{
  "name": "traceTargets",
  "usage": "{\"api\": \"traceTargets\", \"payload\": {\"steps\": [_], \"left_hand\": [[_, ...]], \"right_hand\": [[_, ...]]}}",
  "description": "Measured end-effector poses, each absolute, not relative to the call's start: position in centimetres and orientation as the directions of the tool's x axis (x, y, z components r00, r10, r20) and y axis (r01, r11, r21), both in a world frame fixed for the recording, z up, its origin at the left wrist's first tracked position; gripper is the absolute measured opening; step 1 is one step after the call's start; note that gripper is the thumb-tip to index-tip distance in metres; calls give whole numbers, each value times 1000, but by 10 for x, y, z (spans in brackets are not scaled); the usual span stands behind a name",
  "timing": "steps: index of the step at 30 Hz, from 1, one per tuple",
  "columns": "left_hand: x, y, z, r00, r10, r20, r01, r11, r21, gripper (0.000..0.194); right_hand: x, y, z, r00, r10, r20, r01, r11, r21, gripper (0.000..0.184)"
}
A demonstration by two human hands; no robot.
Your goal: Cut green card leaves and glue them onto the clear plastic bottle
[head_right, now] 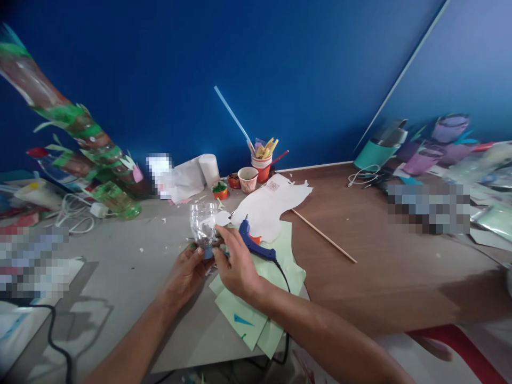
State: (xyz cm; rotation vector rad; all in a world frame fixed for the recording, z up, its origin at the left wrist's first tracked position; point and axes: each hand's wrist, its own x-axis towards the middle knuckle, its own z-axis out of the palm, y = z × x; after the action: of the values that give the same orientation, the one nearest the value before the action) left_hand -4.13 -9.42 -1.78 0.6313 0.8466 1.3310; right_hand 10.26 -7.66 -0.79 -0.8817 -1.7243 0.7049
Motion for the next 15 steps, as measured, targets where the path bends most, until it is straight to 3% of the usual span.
{"api": "traceTargets", "payload": {"steps": [6,15], "left_hand": [[-41,-95,-18,29,984,-177,-569,162,806,28],[-39,-96,-16,28,982,-187,-543,172,822,31]], "right_hand": [[104,-75,-4,-257,729,635,303,684,-663,49],[105,-72,-8,-298,710,638,362,703,-612,55]]}}
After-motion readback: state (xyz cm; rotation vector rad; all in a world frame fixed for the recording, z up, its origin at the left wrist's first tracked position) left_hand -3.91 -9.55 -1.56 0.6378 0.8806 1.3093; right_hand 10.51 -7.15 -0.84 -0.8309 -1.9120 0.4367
